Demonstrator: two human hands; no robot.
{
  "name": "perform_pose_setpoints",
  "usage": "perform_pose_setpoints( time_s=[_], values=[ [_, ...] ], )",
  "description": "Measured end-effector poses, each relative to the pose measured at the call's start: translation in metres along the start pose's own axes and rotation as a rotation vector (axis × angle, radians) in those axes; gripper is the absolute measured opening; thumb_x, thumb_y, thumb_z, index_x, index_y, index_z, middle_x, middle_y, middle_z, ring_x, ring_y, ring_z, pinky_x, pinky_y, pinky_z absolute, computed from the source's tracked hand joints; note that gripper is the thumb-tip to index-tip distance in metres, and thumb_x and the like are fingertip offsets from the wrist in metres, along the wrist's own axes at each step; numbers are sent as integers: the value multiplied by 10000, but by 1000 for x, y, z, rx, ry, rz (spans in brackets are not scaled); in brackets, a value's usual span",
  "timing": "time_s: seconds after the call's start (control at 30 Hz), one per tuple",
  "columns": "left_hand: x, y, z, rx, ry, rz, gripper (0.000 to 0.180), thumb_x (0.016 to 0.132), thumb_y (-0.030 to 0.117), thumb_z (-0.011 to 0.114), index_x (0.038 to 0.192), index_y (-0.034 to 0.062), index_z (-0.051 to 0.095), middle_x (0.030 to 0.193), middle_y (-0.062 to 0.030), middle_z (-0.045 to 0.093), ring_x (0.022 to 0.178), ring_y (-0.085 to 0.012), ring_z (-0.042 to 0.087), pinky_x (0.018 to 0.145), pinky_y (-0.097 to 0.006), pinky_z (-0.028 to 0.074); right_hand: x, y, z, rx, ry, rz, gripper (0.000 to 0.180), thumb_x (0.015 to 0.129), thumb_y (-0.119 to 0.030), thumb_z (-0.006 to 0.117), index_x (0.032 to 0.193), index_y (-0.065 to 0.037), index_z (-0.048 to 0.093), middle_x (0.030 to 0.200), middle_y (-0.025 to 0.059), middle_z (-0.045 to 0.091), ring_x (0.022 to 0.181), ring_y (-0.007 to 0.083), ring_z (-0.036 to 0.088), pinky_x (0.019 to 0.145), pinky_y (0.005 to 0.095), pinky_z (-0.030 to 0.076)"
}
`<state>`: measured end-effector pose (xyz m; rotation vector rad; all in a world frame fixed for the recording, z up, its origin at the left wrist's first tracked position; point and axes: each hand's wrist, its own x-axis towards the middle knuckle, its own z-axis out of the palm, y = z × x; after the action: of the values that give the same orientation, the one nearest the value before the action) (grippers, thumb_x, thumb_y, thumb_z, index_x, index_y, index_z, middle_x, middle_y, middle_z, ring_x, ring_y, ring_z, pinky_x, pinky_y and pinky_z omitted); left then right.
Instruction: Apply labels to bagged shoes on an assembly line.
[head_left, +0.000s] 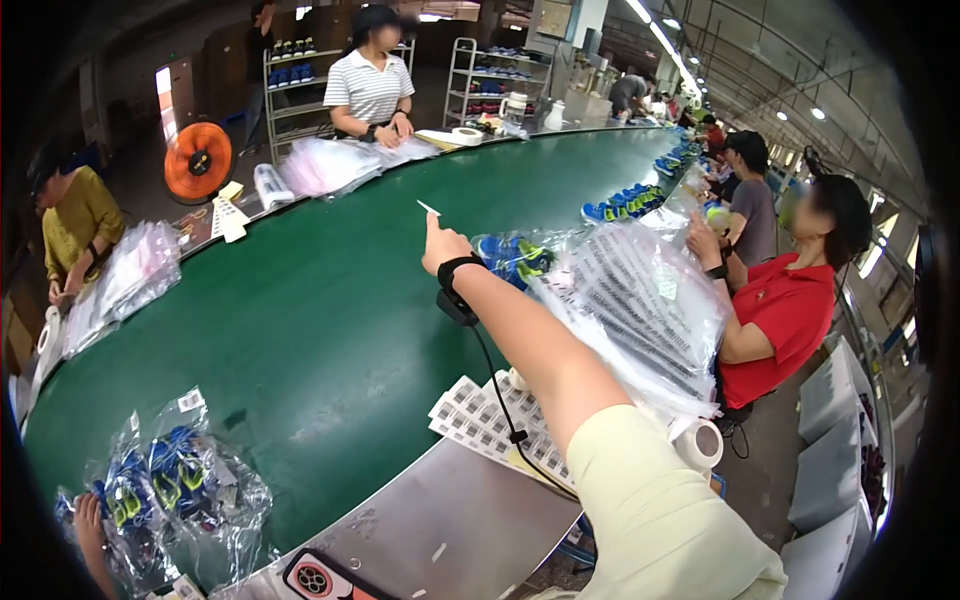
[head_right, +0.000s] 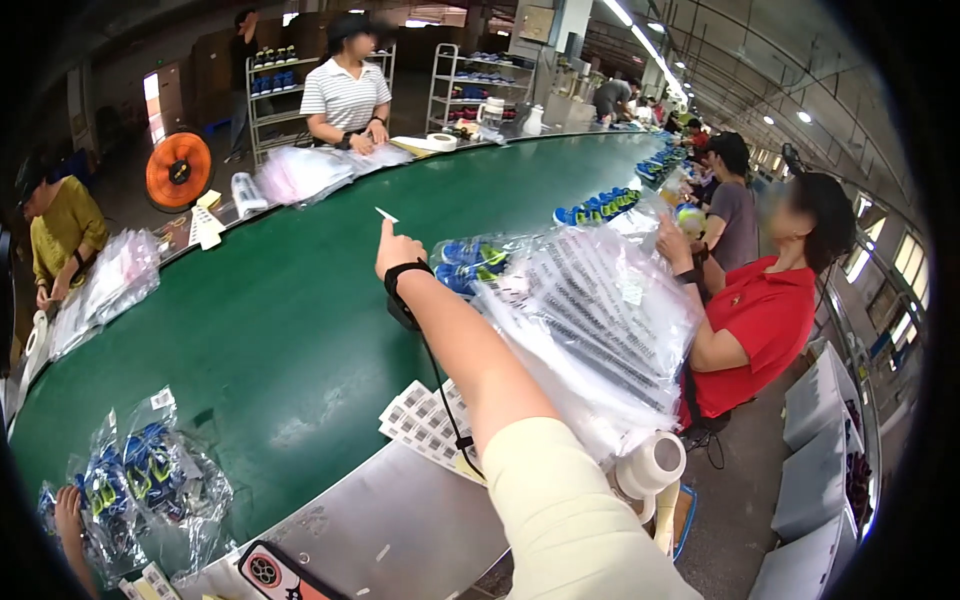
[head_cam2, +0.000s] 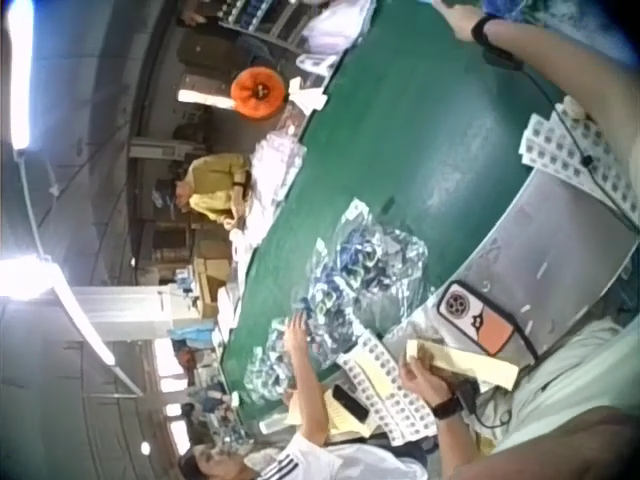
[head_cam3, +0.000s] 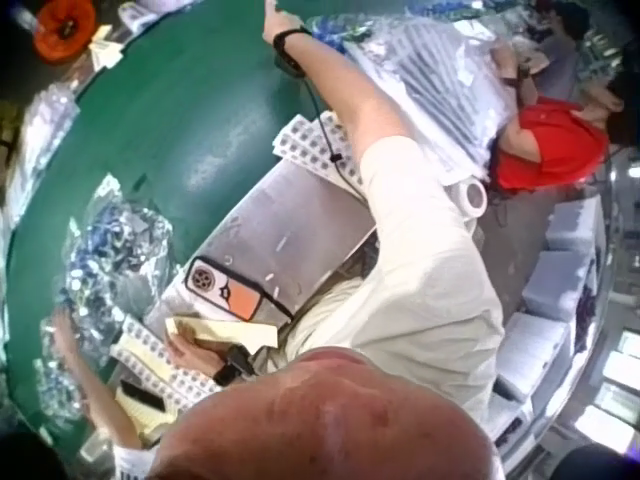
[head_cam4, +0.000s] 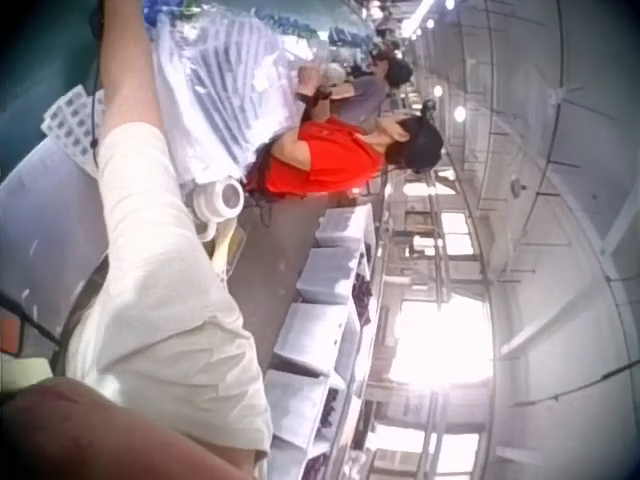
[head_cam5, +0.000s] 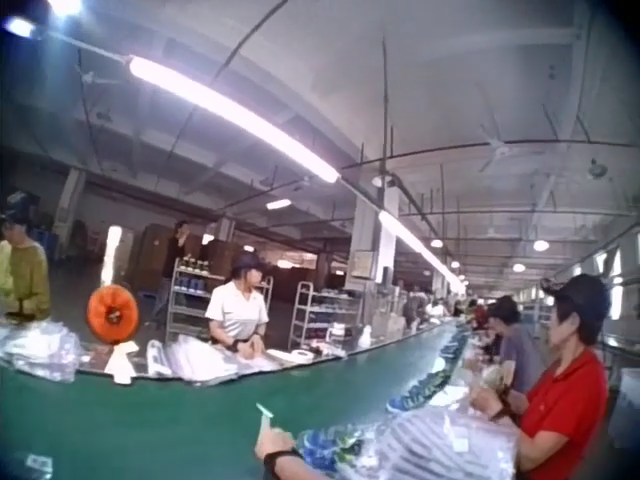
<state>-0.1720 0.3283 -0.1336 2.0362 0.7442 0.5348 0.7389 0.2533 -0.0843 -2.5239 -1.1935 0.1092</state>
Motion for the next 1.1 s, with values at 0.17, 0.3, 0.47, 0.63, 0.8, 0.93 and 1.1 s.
perform_pose_setpoints(
  time_s=[0.17, 0.3, 0.47, 0.63, 0.8, 0.93, 1.1],
  values=[
    [48, 32, 207, -212, 213, -104, 383, 963, 112, 359, 1333, 19, 391, 1304, -111, 484, 1202, -206, 438, 986, -305, 379, 5, 121, 3, -637, -94, 464, 659, 943, -190, 443, 1517, -252, 126, 1286, 197, 566, 1148, 440, 546, 981, 609, 361],
    [31, 109, 300, -260, 453, -234, 362, 967, 144, 403, 1300, 7, 425, 1222, -129, 533, 1097, -211, 500, 896, -297, 423, 10, 157, 6, -480, 21, 434, 565, 953, -192, 403, 1485, -245, 220, 1210, 176, 614, 1117, 355, 593, 956, 559, 396],
    [7, 172, 382, -328, 761, -399, 348, 971, 185, 457, 1259, -9, 468, 1120, -151, 593, 967, -216, 577, 783, -287, 477, -2, 79, 2, -211, 14, 6, 416, 940, -128, 383, 1353, -169, 365, 1084, 234, 644, 1025, 378, 632, 855, 484, 504],
    [0, 213, 410, -338, 1087, -569, 349, 976, 226, 512, 1218, -24, 512, 1017, -173, 653, 836, -222, 655, 671, -277, 531, -42, -24, 72, 399, -69, -173, 675, 738, -44, 618, 1358, -58, 351, 1046, 281, 630, 1001, 434, 611, 880, 458, 502],
    [-13, 146, 424, -320, 1096, -554, 316, 972, 164, 489, 1222, -28, 511, 1024, -153, 648, 830, -179, 653, 649, -249, 525, -162, -134, 45, 1520, -1002, -80, 895, 834, 19, 631, 1479, -65, 17, 936, 221, 624, 773, 273, 685, 709, 352, 589],
    [26, 194, 420, -337, 1070, -513, 304, 981, 187, 497, 1198, -26, 523, 1005, -101, 644, 821, -146, 662, 596, -207, 499, -158, -149, 42, 690, -314, -896, 845, 800, -178, 682, 1470, -46, 184, 1112, 221, 609, 1021, 340, 601, 864, 393, 482],
    [19, 199, 417, -409, 1131, -497, 263, 959, 86, 491, 1182, -48, 529, 981, -129, 647, 835, -190, 683, 619, -229, 544, -222, -117, 122, 278, -376, -917, 908, 824, -238, 665, 1504, -88, 83, 1445, 313, 284, 1313, 443, 353, 1071, 488, 329]
  ],
)
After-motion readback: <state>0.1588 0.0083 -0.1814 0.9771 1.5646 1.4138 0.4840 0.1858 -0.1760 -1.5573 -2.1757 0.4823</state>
